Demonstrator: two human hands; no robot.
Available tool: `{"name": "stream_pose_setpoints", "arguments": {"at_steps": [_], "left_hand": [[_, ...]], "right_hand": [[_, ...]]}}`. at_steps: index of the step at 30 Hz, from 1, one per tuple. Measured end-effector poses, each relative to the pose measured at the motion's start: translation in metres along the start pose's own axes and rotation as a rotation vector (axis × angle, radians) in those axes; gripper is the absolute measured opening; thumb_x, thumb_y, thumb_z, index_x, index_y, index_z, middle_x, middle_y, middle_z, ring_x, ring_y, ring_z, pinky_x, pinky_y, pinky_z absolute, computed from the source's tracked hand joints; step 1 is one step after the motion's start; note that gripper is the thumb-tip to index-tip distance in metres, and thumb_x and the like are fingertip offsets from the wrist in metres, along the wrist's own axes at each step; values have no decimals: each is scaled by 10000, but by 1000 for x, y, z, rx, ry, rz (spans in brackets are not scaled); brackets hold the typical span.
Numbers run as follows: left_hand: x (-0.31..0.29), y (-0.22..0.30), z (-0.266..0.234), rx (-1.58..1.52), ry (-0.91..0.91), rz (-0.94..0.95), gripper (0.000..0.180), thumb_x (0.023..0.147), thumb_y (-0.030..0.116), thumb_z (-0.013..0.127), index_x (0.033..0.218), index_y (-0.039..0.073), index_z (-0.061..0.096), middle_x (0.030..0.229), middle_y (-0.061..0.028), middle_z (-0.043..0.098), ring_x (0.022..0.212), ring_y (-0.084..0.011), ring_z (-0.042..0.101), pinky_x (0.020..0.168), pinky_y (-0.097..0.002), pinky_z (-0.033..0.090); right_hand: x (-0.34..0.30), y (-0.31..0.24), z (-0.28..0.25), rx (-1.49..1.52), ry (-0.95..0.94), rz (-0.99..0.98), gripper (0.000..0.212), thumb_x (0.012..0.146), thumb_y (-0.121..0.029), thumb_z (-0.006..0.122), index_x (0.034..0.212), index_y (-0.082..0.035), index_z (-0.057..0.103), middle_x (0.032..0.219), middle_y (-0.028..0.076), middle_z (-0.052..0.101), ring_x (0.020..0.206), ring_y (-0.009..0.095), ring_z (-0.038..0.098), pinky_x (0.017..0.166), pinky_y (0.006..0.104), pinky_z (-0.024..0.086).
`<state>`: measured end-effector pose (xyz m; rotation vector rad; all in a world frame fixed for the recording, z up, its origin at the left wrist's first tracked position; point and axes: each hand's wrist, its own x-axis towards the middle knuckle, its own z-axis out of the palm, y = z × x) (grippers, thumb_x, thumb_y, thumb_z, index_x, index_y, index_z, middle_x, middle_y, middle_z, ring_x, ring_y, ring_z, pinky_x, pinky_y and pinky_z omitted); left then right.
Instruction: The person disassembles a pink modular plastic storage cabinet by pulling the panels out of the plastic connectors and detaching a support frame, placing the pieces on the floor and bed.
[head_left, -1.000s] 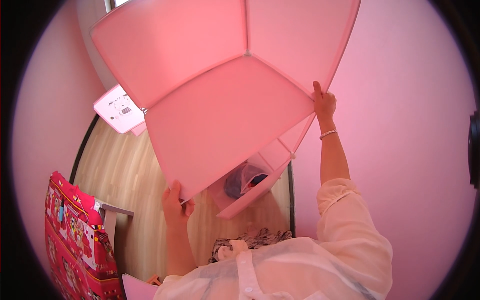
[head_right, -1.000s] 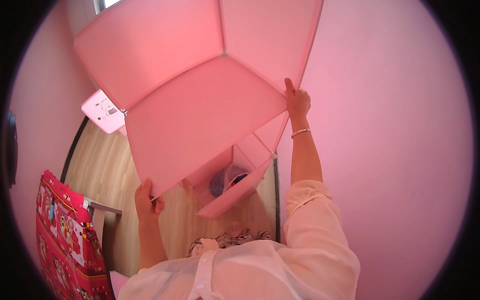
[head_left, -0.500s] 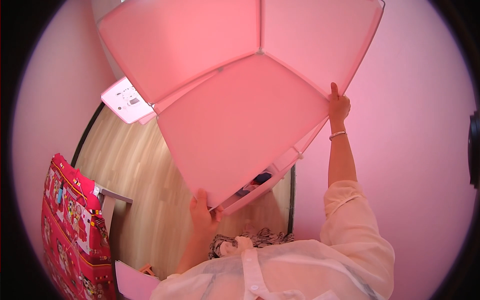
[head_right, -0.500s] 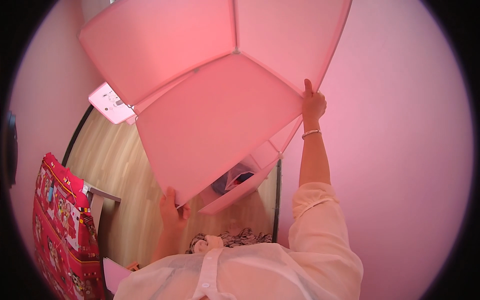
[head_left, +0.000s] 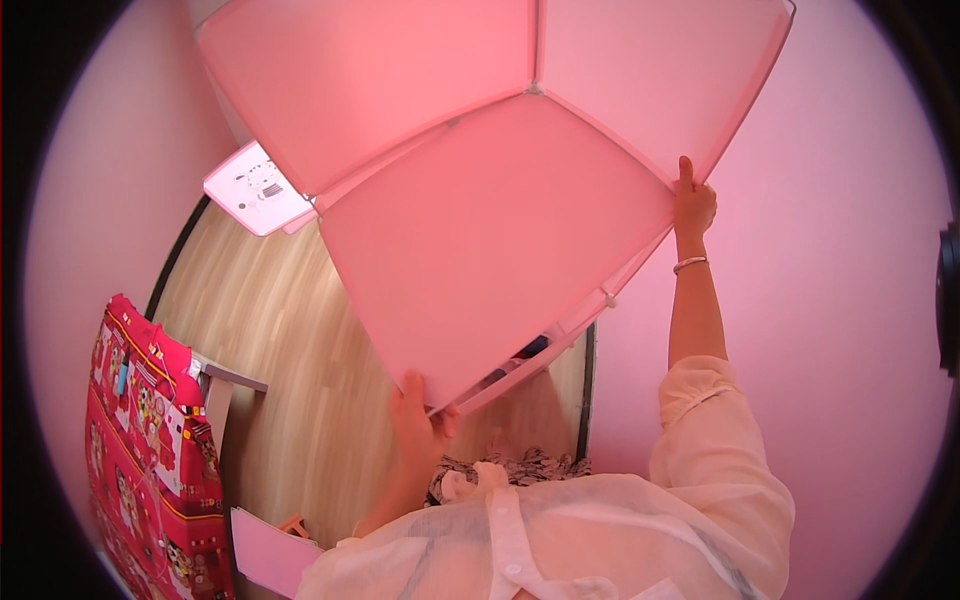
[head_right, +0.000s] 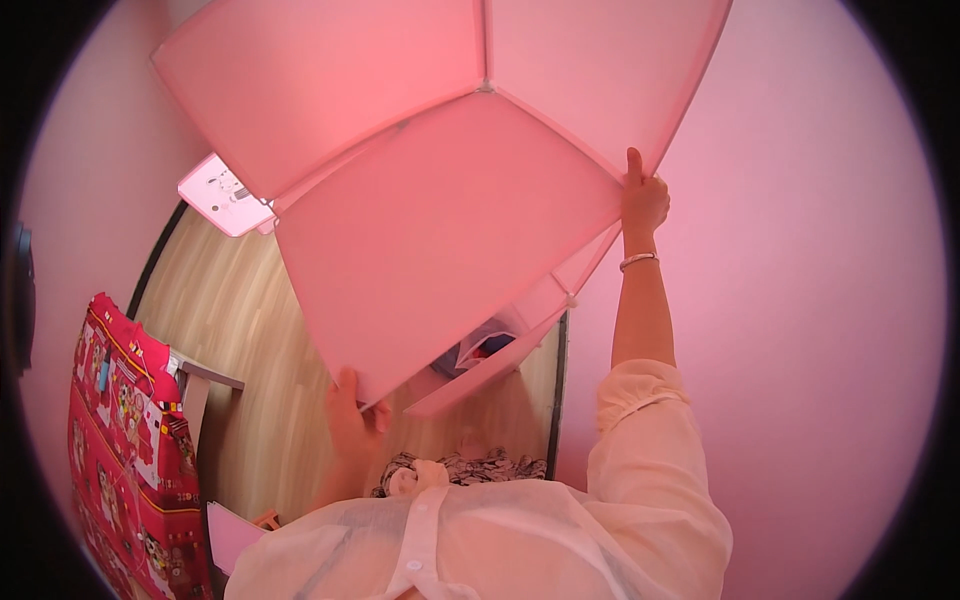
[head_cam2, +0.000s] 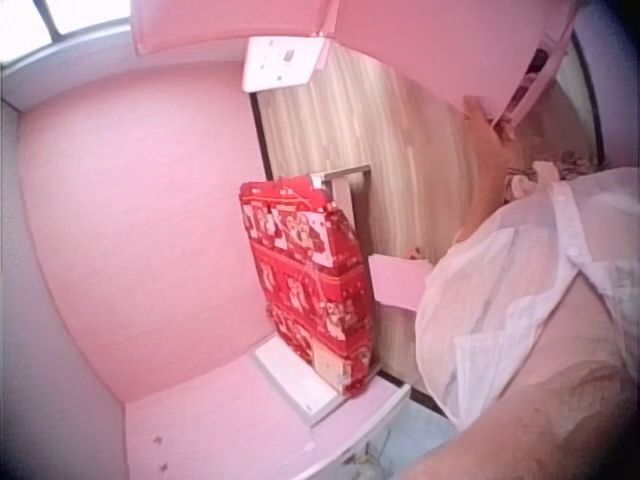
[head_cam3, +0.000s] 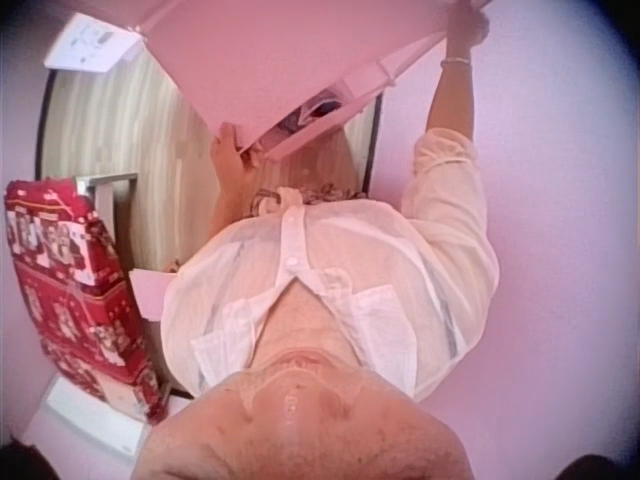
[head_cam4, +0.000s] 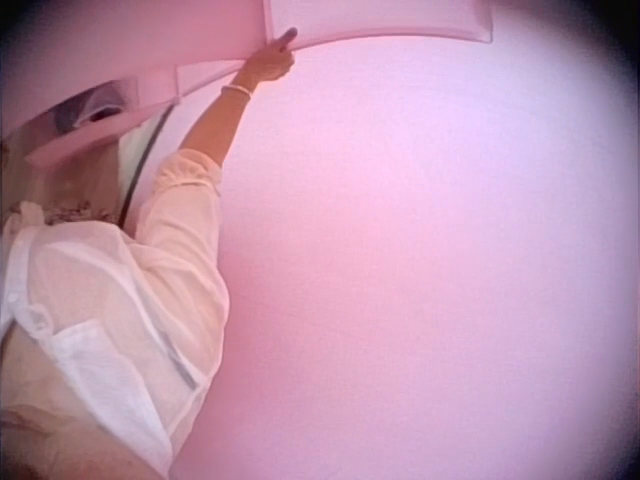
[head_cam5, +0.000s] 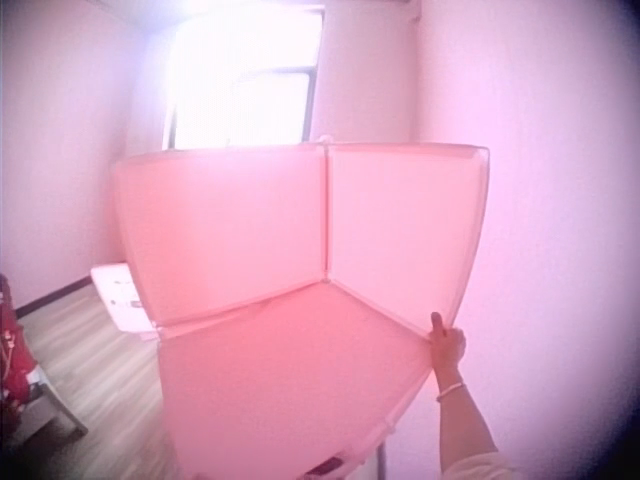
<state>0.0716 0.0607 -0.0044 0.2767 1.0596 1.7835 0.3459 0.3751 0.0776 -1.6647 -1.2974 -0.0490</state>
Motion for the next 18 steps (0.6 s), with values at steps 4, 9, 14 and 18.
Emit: {"name": "stream_pose_setpoints", "arguments": {"at_steps": [4,9,14,18], "left_hand": [[18,26,-24,55,-44,25,238,867,254,419,821,23,455,468,-89,487,274,-155,384,260,-236,297],[20,48,-30,78,-33,31,238,854,249,438,797,18,458,467,-94,486,272,-156,377,258,-237,274],[17,59,-20,90,-44,17,245,855,248,439,790,13,457,469,-100,486,274,-158,375,261,-237,264],[19,63,-21,96,-74,11,247,858,243,433,804,5,465,484,-105,496,283,-159,383,262,-237,265]], "right_hand": [[-3,13,-3,-5,-85,-7,764,683,-705,400,575,27,588,603,196,569,641,340,569,600,396,429],[-18,0,-16,259,-314,-28,672,696,-672,455,458,-50,358,440,40,356,446,144,401,433,299,334],[-16,-4,-32,418,-440,1,630,713,-625,496,456,-77,320,440,-15,305,397,102,350,387,267,295],[-14,-8,-34,323,-409,-55,667,702,-672,447,444,-64,351,421,9,338,388,109,360,382,273,308]]}}
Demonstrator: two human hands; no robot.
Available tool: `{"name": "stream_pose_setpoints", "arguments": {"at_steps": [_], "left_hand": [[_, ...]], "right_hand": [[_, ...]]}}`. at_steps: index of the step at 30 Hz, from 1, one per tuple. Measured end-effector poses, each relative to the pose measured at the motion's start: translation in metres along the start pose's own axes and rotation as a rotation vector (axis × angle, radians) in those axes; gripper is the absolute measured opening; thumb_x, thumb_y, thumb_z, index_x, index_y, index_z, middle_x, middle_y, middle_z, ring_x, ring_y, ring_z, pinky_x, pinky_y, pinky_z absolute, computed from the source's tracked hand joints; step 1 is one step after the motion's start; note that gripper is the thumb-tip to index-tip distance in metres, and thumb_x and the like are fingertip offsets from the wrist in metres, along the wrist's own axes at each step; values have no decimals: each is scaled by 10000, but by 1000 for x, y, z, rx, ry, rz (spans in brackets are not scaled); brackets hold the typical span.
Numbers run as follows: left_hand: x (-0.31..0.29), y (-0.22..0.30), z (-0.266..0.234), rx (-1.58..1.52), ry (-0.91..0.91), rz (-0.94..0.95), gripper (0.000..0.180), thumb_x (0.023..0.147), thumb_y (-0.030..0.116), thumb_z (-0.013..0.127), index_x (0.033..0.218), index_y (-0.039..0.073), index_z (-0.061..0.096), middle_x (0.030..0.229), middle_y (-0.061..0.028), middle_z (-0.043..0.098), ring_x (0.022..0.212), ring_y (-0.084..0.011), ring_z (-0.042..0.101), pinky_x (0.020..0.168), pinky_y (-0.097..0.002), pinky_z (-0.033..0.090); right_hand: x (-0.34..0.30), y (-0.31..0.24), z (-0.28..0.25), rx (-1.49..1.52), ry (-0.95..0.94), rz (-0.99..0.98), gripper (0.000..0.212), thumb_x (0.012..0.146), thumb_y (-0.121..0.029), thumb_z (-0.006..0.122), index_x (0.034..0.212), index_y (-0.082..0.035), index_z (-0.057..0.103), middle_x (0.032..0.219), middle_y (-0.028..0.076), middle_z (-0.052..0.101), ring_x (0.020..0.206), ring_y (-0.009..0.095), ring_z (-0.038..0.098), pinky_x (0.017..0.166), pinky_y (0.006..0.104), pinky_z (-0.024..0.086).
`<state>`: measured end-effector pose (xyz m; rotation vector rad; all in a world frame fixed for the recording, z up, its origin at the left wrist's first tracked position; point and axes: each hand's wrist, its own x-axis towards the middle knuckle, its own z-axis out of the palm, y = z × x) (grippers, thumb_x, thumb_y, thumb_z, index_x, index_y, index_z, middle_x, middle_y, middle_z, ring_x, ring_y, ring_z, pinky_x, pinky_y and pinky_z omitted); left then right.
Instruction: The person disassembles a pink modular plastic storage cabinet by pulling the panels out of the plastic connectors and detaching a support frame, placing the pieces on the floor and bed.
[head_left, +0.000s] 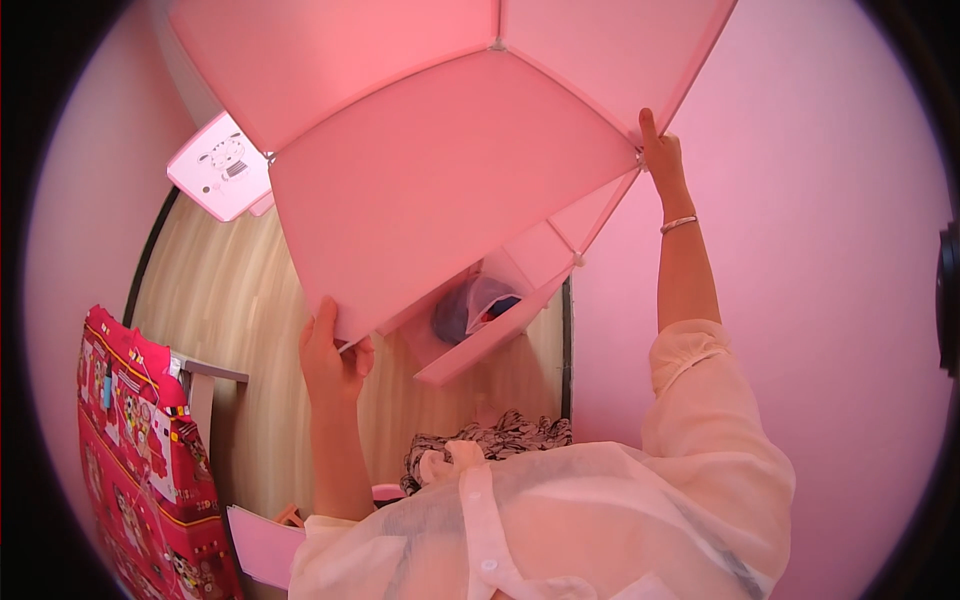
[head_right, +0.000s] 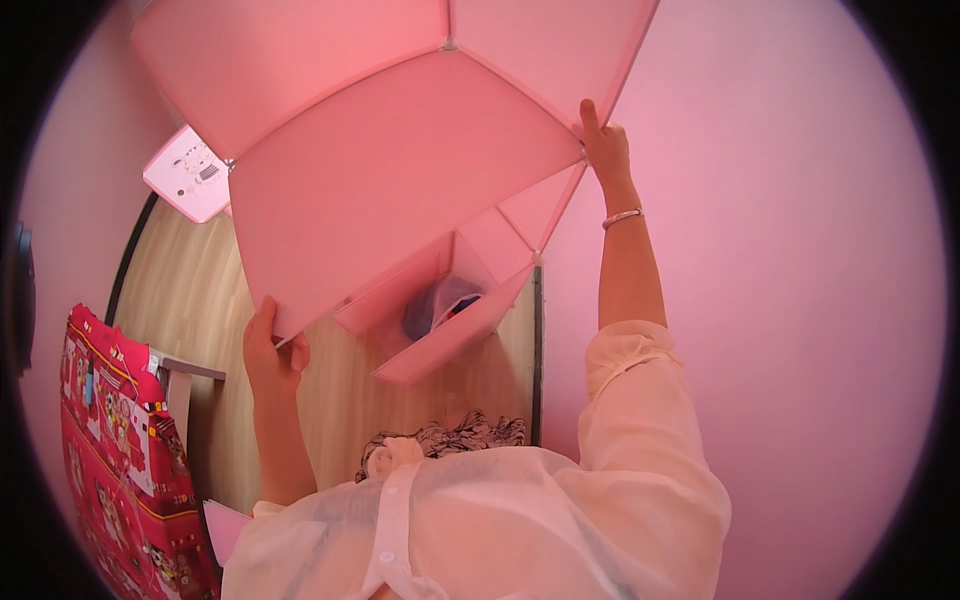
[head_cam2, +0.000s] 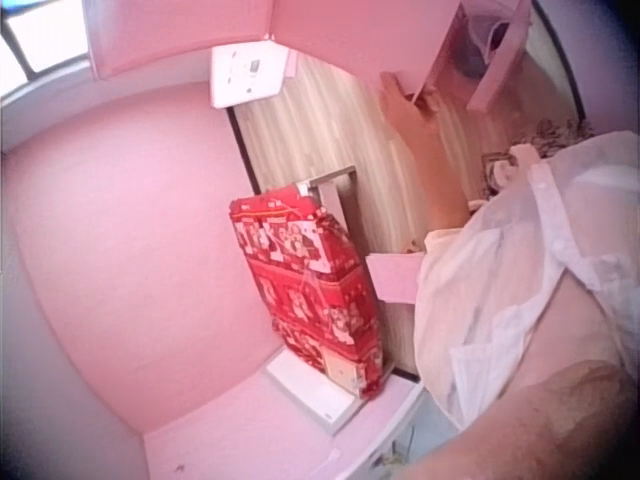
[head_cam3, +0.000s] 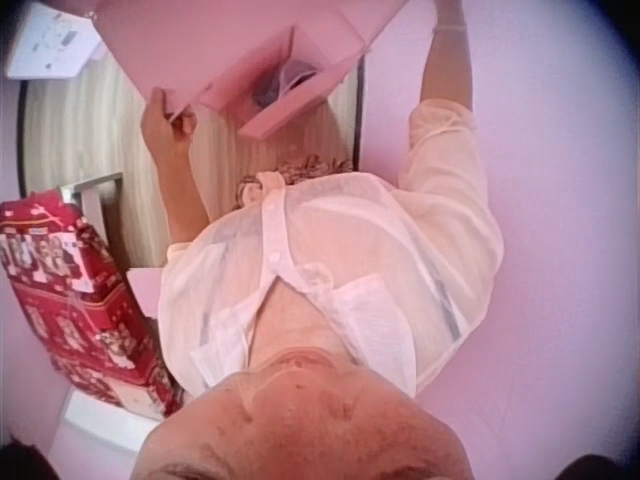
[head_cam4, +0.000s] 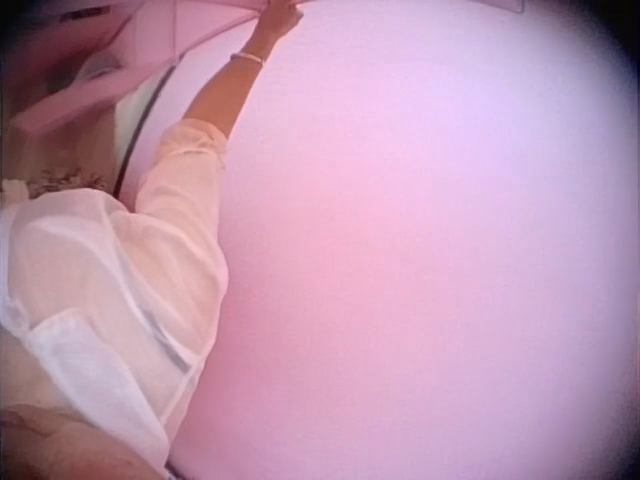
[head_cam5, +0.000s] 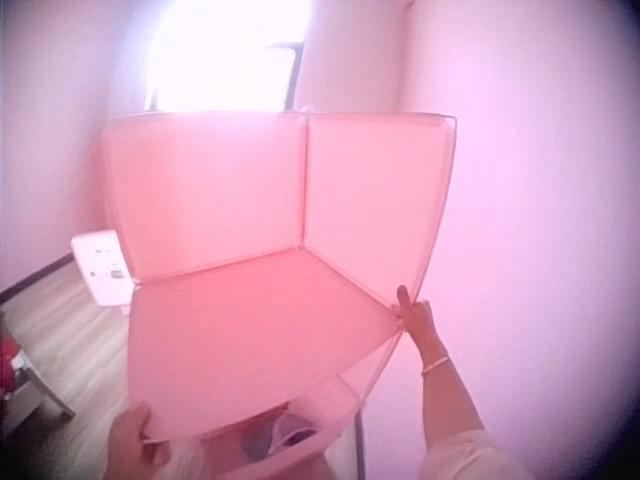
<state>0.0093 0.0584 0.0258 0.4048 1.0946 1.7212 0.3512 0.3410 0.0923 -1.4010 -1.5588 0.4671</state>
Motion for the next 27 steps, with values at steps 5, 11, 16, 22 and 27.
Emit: {"name": "stream_pose_setpoints", "arguments": {"at_steps": [5,11,16,22,27], "left_hand": [[1,2,1,-22,-44,-8,258,863,245,425,829,-7,474,509,-109,511,302,-162,409,259,-237,276],[2,-3,-7,-30,-25,-84,274,862,246,426,846,-21,485,554,-106,533,346,-175,458,267,-235,299],[5,-5,-12,6,-141,-159,310,871,320,389,845,26,483,536,-100,512,332,-178,430,277,-244,294],[5,-5,-39,62,-362,-264,388,878,389,352,897,24,482,588,-122,541,378,-186,482,317,-260,346],[4,-6,-71,143,-372,-309,395,881,391,346,915,24,487,605,-118,555,381,-177,482,337,-266,363]], "right_hand": [[6,8,-2,-130,64,-3,731,680,-724,391,443,-33,405,413,40,378,413,135,407,417,281,336],[3,8,0,-130,40,13,719,699,-699,402,502,-9,454,465,65,427,451,145,436,451,287,357],[-8,11,-11,-183,228,-208,590,799,-532,436,929,36,530,710,98,536,678,156,518,650,265,411],[-67,13,-18,-60,277,-64,460,821,-414,473,970,19,521,873,77,590,786,147,536,689,263,414],[-126,3,-3,34,183,178,348,831,-335,466,946,-16,543,874,77,601,762,126,543,626,250,432]]}}
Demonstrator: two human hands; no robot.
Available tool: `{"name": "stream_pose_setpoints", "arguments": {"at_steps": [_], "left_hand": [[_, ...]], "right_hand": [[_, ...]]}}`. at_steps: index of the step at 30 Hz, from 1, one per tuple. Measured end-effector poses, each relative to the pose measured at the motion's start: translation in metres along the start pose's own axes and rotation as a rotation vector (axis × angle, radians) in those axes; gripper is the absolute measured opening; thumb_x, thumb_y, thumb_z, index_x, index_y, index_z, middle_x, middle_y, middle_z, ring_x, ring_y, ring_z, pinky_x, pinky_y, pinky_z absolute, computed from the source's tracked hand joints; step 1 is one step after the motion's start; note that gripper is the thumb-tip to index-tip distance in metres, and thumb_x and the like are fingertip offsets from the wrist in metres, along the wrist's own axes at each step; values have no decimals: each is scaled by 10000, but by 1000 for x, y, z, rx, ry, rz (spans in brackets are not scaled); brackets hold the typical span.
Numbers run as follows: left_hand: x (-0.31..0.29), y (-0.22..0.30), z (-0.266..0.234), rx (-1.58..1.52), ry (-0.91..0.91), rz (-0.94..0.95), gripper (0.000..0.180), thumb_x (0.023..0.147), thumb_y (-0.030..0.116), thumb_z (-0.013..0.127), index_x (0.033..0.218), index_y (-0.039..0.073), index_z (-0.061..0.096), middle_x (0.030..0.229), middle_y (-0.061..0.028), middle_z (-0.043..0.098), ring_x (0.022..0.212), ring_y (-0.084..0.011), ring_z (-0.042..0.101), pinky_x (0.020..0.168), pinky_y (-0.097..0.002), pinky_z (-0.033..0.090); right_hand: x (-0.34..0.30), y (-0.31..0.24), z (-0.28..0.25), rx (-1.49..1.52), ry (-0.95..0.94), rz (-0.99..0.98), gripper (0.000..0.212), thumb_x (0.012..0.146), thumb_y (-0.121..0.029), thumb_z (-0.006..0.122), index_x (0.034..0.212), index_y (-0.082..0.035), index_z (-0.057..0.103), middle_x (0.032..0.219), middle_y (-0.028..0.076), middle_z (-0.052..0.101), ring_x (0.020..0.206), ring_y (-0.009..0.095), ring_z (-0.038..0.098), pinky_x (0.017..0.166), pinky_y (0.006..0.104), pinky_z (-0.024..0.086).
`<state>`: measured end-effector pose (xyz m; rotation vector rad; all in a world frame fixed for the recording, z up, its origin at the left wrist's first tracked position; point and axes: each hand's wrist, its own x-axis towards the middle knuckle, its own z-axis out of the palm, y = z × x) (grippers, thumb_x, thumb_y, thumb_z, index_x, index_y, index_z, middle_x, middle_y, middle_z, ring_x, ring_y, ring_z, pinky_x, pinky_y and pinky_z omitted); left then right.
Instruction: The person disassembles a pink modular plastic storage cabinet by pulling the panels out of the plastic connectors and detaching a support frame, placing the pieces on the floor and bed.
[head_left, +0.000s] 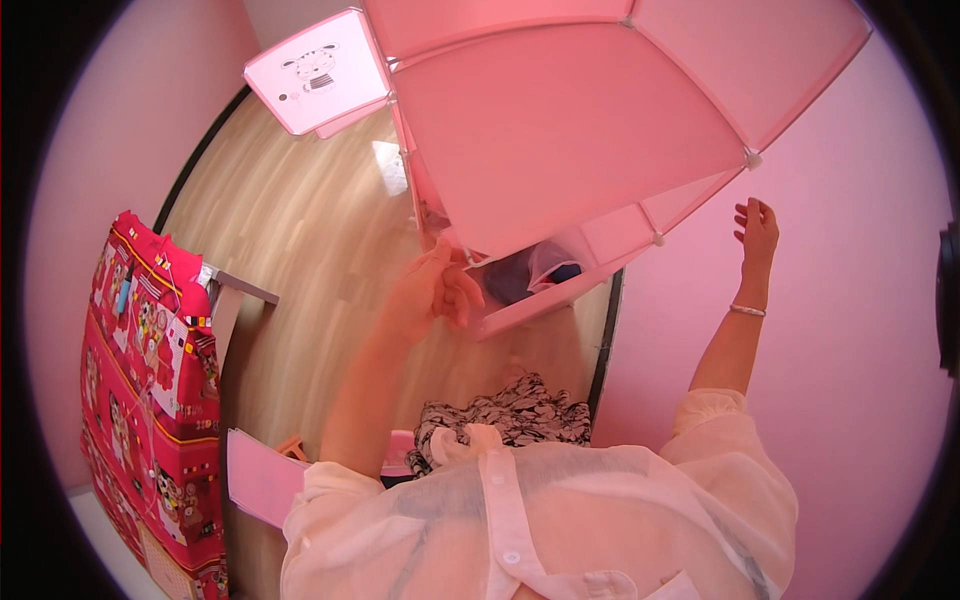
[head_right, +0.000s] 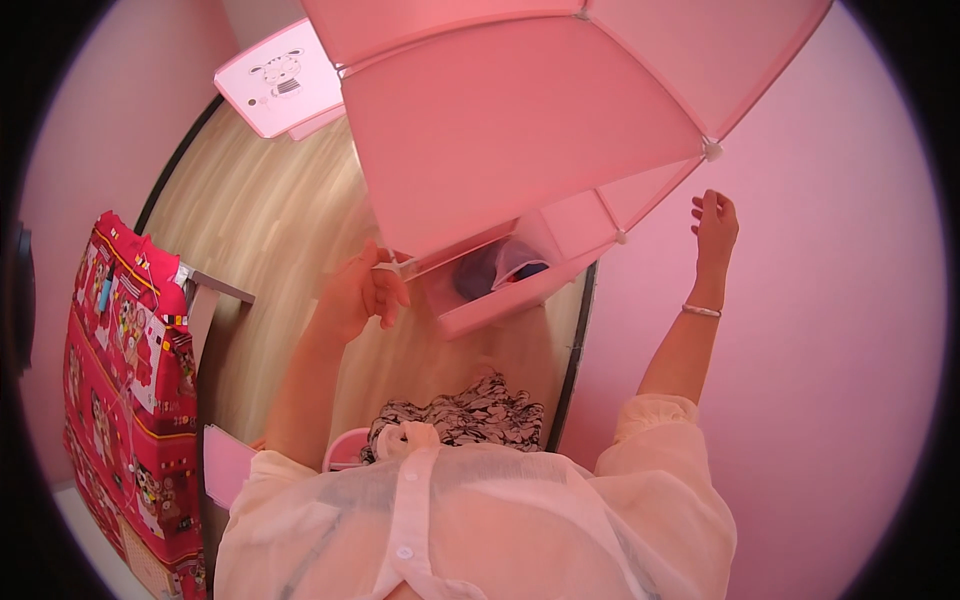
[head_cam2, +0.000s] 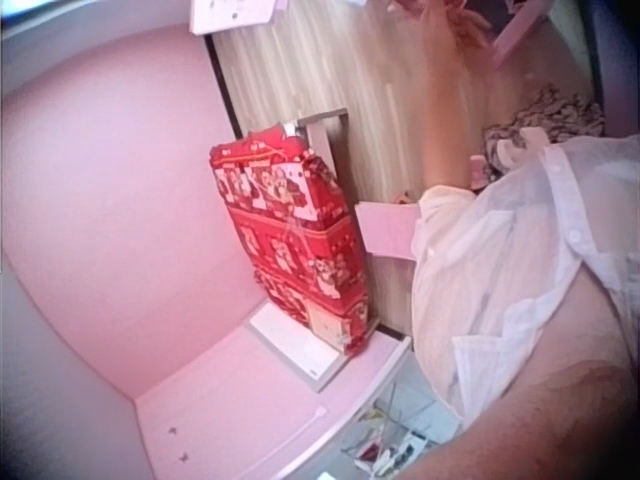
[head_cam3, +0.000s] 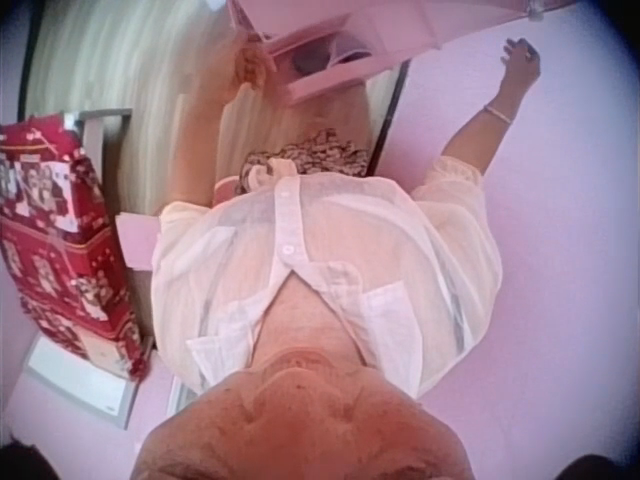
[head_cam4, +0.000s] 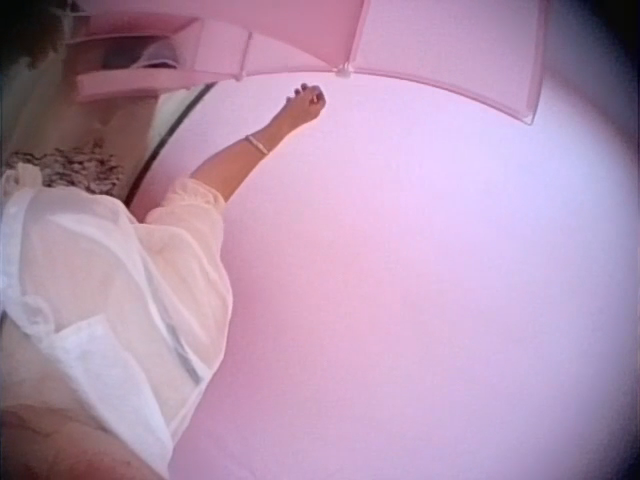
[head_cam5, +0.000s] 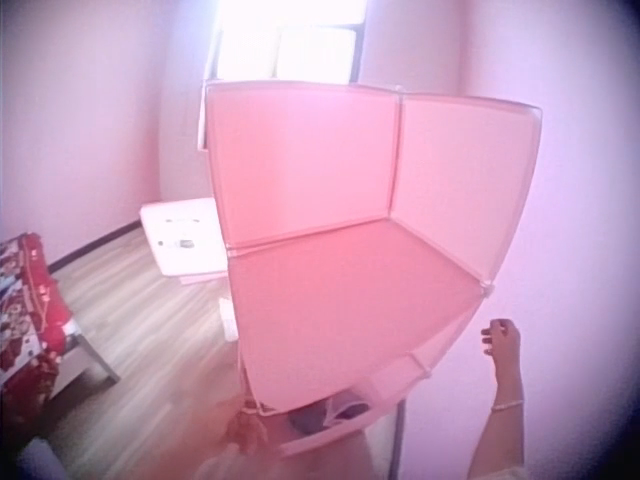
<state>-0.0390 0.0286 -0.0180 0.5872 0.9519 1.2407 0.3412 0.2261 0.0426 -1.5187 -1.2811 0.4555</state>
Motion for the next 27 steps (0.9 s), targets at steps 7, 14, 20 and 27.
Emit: {"name": "stream_pose_setpoints", "arguments": {"at_steps": [7,14,20,27], "left_hand": [[-10,-24,-80,-1,62,-24,262,876,272,410,921,26,485,615,-96,563,416,-138,494,360,-247,377],[2,-30,-190,-53,255,-75,224,872,231,409,944,30,479,632,-89,567,420,-130,493,366,-230,378],[6,-47,-313,-80,438,-118,209,866,203,419,970,26,459,654,-92,568,423,-122,498,377,-216,391],[12,-107,-388,-221,601,-209,215,867,188,414,997,20,448,674,-92,557,451,-133,492,390,-227,384]], "right_hand": [[-80,18,57,-168,-595,319,258,822,-266,464,900,-38,554,729,53,612,604,121,563,516,240,444],[-171,23,204,-44,-1105,417,271,826,-292,493,892,-34,547,741,60,611,610,126,578,520,247,477],[-241,72,331,-81,-1170,766,242,841,-292,470,903,-70,545,746,42,611,617,124,571,522,265,457],[-290,154,406,-141,-1145,1040,202,839,-267,475,909,-84,524,771,62,595,641,159,548,592,323,452]]}}
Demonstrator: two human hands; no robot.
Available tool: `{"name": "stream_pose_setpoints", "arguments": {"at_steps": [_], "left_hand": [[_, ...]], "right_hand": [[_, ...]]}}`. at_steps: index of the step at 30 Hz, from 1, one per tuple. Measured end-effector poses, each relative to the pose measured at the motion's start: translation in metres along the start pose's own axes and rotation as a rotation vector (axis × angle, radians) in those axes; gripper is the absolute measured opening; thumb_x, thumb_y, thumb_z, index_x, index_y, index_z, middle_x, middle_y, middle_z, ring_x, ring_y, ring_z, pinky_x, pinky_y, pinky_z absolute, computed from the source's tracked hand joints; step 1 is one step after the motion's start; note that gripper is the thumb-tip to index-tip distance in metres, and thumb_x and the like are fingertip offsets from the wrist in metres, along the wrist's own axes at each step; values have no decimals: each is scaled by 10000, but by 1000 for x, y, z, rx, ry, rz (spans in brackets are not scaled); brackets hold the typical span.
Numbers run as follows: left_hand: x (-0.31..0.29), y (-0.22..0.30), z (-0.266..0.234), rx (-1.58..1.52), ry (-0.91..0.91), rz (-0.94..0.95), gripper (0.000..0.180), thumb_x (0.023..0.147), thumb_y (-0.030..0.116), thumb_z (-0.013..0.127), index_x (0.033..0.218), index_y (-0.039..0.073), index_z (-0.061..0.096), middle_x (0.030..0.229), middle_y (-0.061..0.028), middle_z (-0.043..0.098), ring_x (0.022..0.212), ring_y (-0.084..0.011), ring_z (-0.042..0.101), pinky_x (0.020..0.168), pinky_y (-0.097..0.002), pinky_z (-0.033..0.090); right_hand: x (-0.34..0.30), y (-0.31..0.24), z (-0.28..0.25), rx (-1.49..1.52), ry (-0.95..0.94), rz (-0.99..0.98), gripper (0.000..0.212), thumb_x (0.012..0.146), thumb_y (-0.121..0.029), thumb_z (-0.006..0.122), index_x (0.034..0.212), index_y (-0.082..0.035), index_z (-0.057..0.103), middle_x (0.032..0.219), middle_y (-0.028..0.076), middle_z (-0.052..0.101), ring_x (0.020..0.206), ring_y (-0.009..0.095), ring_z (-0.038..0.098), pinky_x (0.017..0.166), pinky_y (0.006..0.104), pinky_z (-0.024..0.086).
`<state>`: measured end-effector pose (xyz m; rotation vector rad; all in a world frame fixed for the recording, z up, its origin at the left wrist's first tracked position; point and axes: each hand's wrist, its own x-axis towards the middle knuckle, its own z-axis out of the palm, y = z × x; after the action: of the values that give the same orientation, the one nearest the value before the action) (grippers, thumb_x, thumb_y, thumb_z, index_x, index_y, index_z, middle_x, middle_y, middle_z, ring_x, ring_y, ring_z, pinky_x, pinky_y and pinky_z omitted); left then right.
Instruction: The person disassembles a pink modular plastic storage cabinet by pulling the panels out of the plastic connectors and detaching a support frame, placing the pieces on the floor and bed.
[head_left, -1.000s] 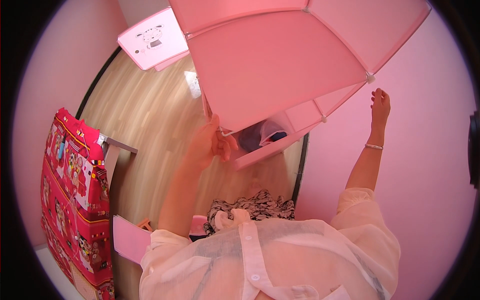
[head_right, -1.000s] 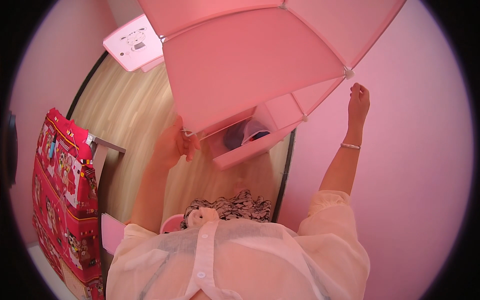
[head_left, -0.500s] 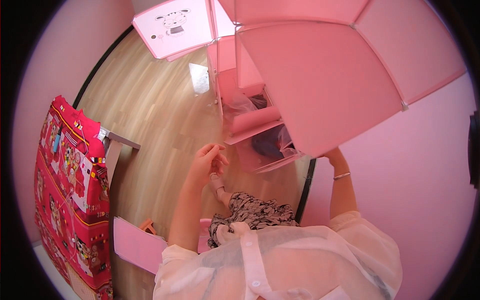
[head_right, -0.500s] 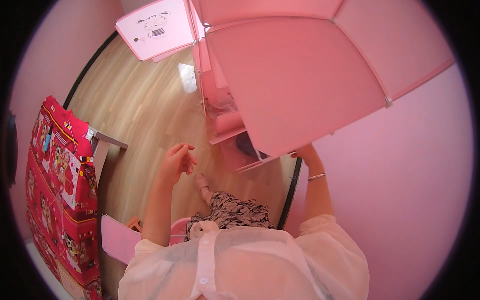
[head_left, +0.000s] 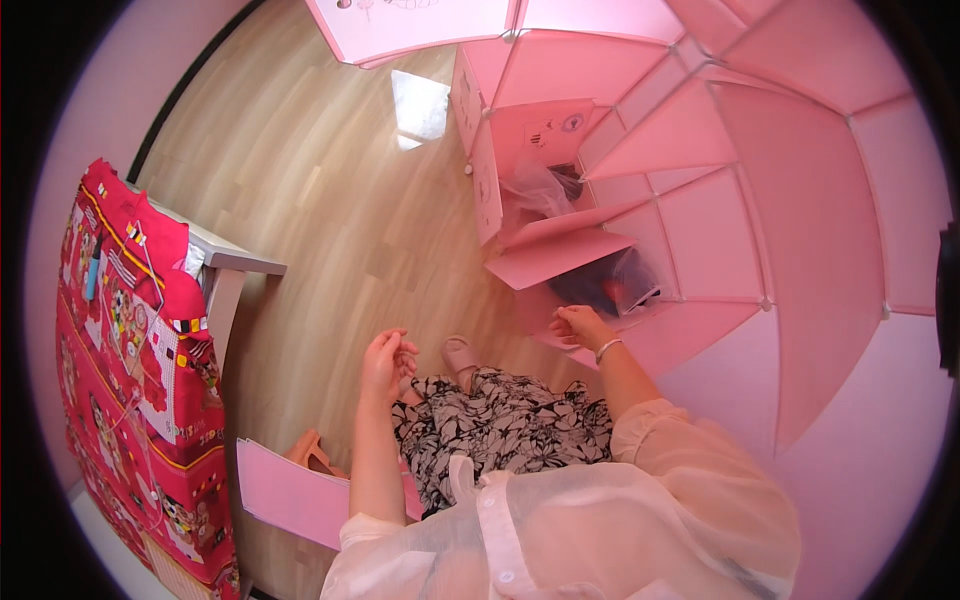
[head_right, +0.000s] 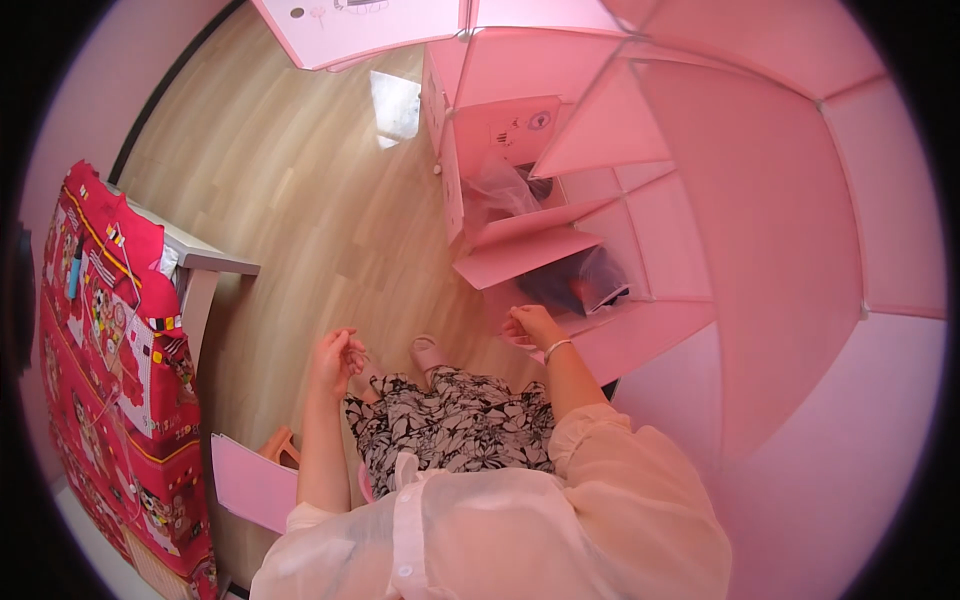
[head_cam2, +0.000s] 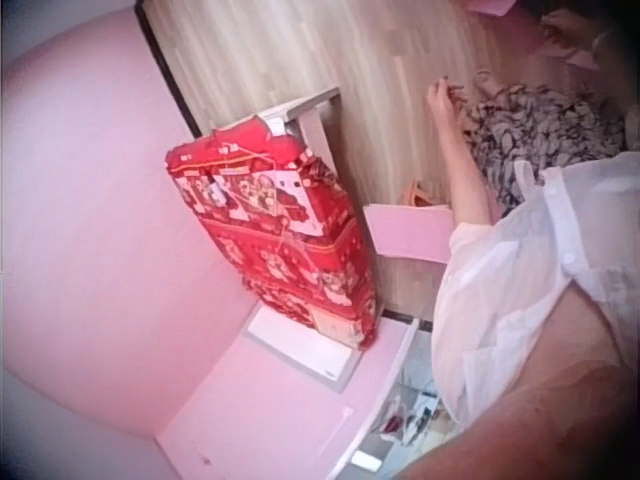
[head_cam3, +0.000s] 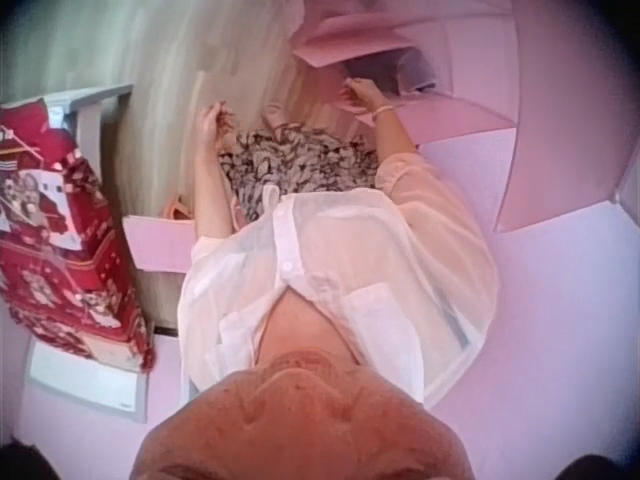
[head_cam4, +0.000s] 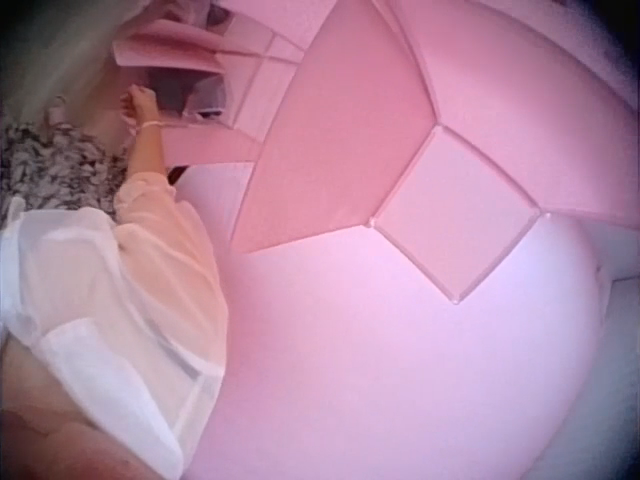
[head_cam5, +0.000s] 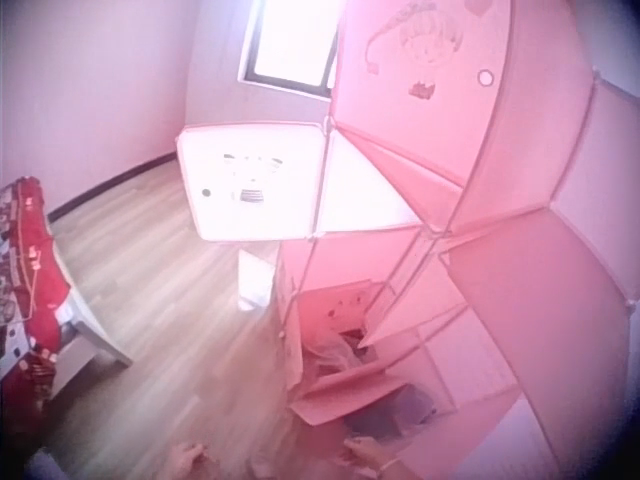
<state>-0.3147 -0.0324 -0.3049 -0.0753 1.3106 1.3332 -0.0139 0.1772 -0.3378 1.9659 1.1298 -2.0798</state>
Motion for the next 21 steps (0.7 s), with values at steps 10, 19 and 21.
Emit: {"name": "stream_pose_setpoints", "arguments": {"at_steps": [10,19,21], "left_hand": [[91,-33,-86,-39,152,-56,187,866,183,427,972,34,467,645,-58,534,497,-126,494,402,-228,380],[148,-10,-32,174,48,-171,176,868,173,428,950,25,476,679,-70,562,513,-120,499,427,-216,391],[162,-8,-1,249,-46,-229,178,867,177,430,946,26,481,685,-68,567,526,-114,502,445,-215,394]], "right_hand": [[196,39,27,494,369,201,380,821,-307,520,1082,-52,413,1009,113,507,813,247,539,699,402,459],[276,26,-9,597,688,-63,299,809,-181,416,1029,14,468,882,139,541,835,296,549,655,449,478],[283,65,-72,-74,1125,-248,251,787,-141,398,941,25,508,804,121,559,712,253,580,505,392,504]]}}
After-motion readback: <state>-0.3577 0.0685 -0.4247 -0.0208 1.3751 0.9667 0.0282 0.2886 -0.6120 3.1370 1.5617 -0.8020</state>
